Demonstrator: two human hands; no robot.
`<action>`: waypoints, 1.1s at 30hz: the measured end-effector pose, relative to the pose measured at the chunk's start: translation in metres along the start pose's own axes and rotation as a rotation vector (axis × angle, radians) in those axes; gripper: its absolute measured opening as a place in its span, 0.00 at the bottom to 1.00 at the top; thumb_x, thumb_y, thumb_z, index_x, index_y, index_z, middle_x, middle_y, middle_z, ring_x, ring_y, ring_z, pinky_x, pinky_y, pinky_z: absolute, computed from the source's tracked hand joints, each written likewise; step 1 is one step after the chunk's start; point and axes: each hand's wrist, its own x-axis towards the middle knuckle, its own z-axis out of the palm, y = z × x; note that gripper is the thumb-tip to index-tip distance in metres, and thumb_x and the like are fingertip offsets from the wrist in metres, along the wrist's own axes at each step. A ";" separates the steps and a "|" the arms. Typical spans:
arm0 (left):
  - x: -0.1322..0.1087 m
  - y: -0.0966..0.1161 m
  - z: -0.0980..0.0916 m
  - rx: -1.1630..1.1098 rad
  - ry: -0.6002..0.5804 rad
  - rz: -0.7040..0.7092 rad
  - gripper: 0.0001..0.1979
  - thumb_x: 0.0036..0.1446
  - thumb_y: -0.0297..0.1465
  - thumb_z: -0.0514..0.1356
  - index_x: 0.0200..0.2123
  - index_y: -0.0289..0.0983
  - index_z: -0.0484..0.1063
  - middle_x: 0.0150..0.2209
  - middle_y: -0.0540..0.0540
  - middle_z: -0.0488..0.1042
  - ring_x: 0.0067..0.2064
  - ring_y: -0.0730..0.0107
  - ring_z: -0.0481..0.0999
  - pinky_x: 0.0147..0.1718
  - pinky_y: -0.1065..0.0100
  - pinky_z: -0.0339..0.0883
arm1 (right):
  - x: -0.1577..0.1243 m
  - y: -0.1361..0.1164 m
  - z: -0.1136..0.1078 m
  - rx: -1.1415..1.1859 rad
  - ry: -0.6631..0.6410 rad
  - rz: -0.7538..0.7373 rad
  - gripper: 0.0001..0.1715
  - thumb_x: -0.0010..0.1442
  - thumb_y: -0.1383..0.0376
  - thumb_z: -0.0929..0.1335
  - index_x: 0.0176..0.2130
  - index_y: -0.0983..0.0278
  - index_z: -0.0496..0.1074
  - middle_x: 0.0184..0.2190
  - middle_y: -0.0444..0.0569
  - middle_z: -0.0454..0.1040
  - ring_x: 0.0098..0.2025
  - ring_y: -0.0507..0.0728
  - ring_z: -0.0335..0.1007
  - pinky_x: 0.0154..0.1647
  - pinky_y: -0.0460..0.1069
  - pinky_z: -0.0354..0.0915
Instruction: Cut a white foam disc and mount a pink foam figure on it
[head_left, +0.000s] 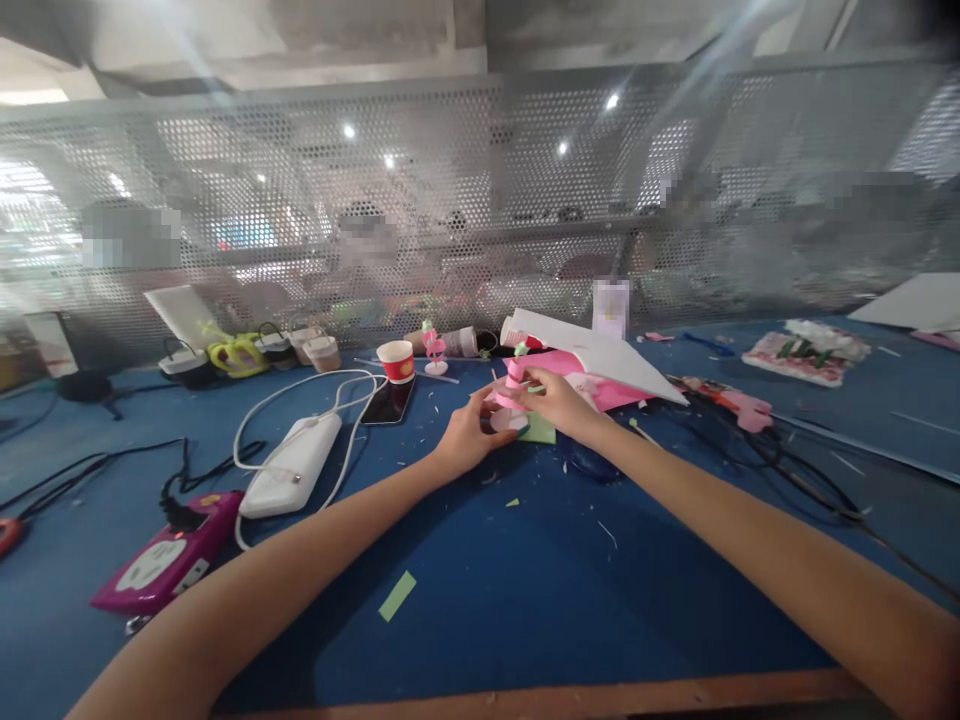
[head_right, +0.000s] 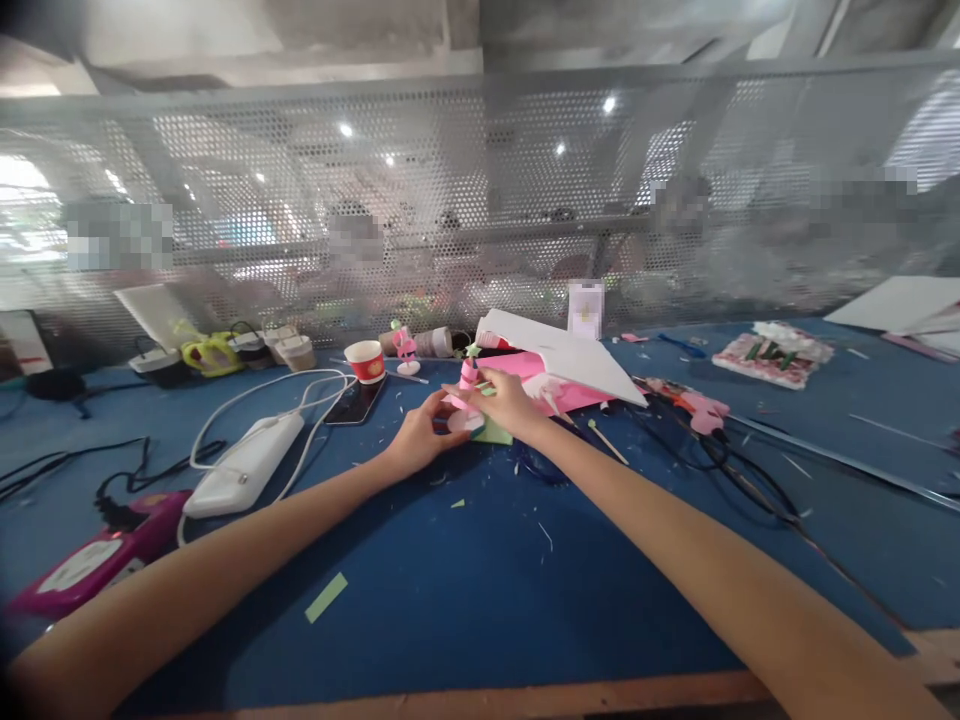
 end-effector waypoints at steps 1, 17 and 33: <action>-0.001 0.000 0.000 0.006 -0.001 0.016 0.34 0.45 0.31 0.67 0.55 0.37 0.61 0.45 0.40 0.75 0.42 0.65 0.76 0.42 0.60 0.73 | -0.002 0.000 -0.001 0.008 0.003 0.019 0.24 0.48 0.47 0.71 0.35 0.63 0.70 0.37 0.51 0.75 0.39 0.58 0.71 0.39 0.52 0.66; -0.008 0.001 0.001 0.154 0.163 0.366 0.37 0.48 0.34 0.66 0.59 0.37 0.55 0.51 0.37 0.73 0.46 0.63 0.76 0.46 0.58 0.72 | -0.036 0.000 0.002 0.299 0.092 0.041 0.20 0.52 0.47 0.69 0.30 0.61 0.68 0.33 0.47 0.73 0.40 0.58 0.71 0.44 0.54 0.67; -0.008 0.002 -0.002 0.059 0.131 0.361 0.31 0.46 0.37 0.68 0.54 0.41 0.65 0.47 0.42 0.72 0.37 0.72 0.74 0.38 0.64 0.76 | -0.033 -0.009 -0.004 0.166 0.091 0.060 0.19 0.48 0.49 0.72 0.29 0.60 0.67 0.29 0.47 0.73 0.34 0.57 0.72 0.35 0.54 0.70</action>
